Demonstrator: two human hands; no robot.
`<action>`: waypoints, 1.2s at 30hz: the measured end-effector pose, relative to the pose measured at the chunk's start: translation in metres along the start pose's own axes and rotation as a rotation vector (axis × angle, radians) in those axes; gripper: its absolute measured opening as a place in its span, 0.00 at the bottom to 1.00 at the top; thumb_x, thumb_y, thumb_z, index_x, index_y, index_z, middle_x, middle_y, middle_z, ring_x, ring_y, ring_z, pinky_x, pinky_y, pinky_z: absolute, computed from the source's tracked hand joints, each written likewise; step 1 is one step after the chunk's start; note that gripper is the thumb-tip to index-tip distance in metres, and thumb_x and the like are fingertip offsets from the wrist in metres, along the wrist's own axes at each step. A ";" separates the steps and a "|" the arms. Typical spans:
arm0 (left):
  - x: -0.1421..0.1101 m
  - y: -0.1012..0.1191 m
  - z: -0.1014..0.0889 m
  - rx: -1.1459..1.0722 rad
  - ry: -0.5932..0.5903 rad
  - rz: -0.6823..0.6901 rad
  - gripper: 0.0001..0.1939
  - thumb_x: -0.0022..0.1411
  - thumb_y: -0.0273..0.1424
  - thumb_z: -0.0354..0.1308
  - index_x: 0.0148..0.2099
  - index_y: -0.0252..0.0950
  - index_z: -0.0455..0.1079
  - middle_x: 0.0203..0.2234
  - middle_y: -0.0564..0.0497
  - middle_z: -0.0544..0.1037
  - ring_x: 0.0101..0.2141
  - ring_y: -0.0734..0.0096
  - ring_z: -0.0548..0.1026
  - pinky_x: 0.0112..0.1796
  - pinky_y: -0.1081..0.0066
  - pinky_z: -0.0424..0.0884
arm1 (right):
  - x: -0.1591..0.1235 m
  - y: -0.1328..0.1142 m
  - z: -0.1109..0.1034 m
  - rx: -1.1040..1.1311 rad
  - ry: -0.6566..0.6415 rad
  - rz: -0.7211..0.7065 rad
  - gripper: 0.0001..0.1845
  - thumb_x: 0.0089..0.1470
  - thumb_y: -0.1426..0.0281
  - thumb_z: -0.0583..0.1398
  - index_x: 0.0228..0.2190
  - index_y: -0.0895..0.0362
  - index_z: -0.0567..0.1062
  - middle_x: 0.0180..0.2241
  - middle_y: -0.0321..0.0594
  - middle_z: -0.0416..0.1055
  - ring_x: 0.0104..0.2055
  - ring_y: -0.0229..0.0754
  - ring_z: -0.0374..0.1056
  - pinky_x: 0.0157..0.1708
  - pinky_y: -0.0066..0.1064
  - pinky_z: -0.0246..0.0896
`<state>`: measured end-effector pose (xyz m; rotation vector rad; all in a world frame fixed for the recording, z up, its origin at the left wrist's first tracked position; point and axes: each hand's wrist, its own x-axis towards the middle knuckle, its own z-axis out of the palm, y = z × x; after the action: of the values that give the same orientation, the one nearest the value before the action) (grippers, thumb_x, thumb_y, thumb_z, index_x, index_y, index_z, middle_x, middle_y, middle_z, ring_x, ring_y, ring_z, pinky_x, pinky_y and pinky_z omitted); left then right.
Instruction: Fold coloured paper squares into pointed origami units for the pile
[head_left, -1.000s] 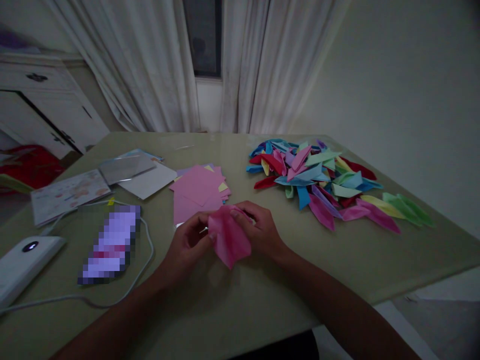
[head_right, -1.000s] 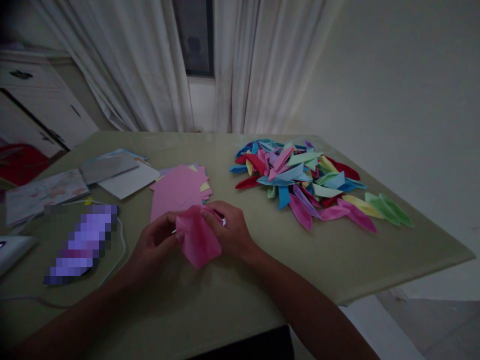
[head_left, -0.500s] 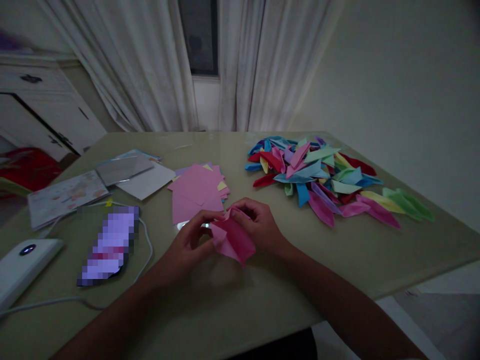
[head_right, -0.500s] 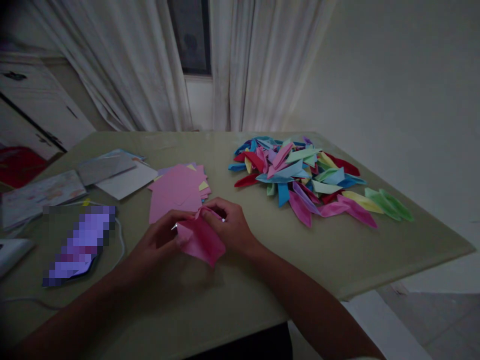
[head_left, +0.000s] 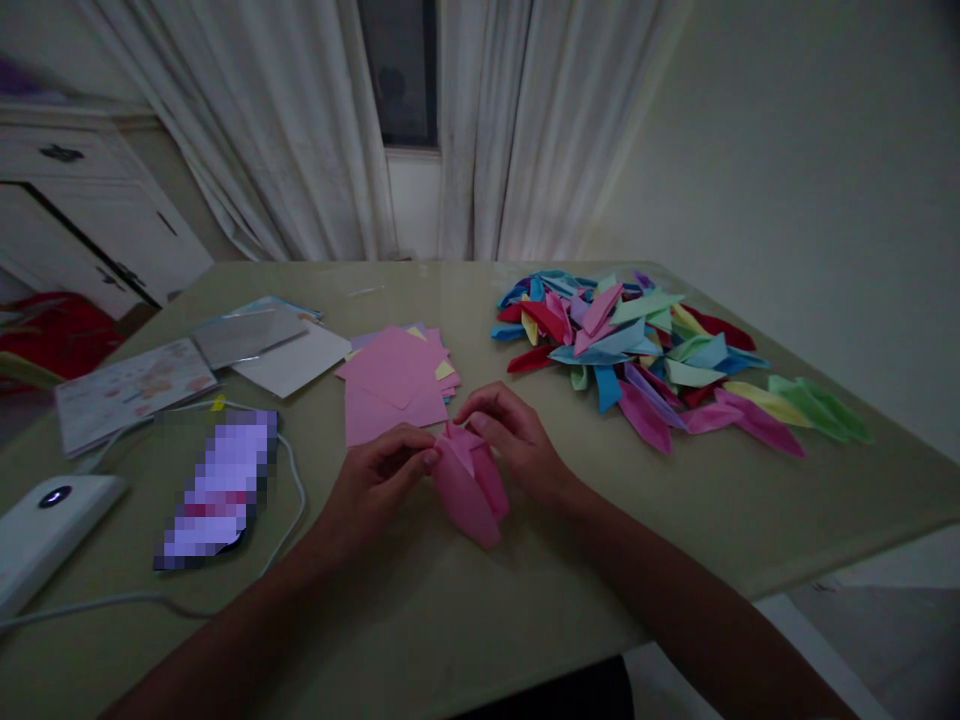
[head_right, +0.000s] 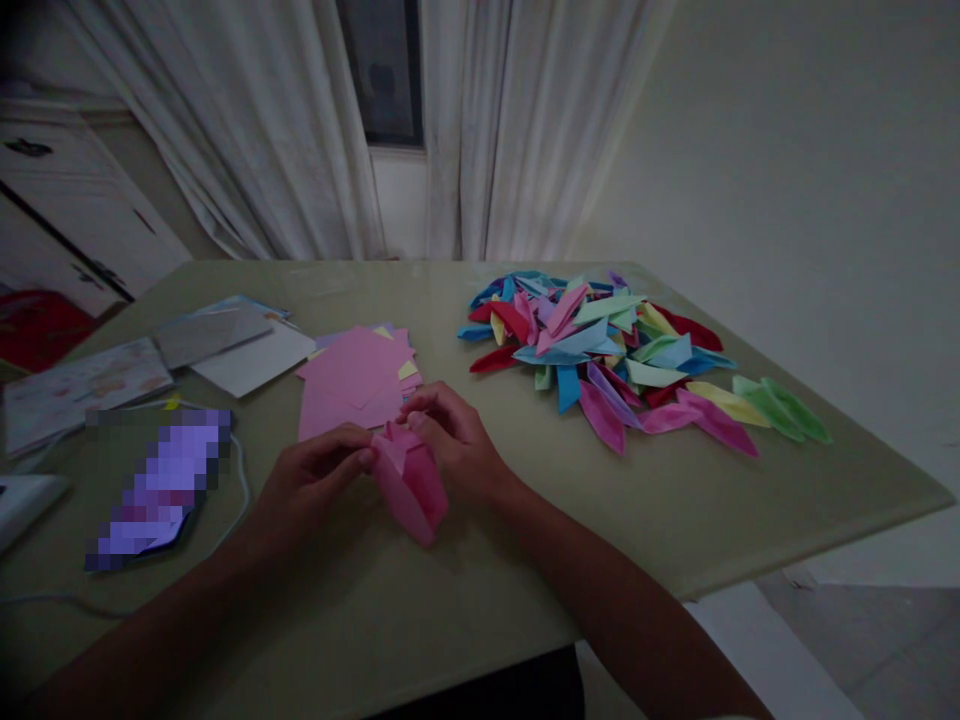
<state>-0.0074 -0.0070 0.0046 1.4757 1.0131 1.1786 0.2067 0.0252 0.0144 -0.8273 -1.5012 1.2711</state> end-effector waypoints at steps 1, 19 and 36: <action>0.000 0.000 0.000 0.016 0.022 0.019 0.06 0.67 0.36 0.70 0.40 0.39 0.84 0.35 0.48 0.85 0.37 0.64 0.81 0.39 0.68 0.77 | 0.000 -0.002 -0.002 -0.031 -0.021 -0.037 0.16 0.63 0.53 0.66 0.40 0.53 0.78 0.42 0.42 0.77 0.43 0.44 0.74 0.42 0.34 0.70; -0.010 -0.004 0.004 0.079 0.224 0.055 0.13 0.63 0.35 0.74 0.50 0.44 0.84 0.39 0.51 0.87 0.37 0.67 0.85 0.41 0.70 0.82 | -0.003 0.005 0.003 -0.114 0.012 -0.134 0.08 0.60 0.64 0.71 0.32 0.54 0.82 0.38 0.41 0.79 0.40 0.42 0.75 0.39 0.34 0.69; -0.006 -0.005 0.010 -0.295 0.145 -0.244 0.13 0.59 0.42 0.77 0.39 0.39 0.86 0.32 0.49 0.85 0.33 0.70 0.79 0.35 0.75 0.75 | -0.005 0.001 0.003 -0.096 -0.060 -0.089 0.08 0.59 0.64 0.72 0.33 0.55 0.82 0.36 0.41 0.78 0.38 0.42 0.74 0.39 0.35 0.68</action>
<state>0.0013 -0.0131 -0.0023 1.0188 1.0339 1.2100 0.2049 0.0200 0.0125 -0.7812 -1.6398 1.1747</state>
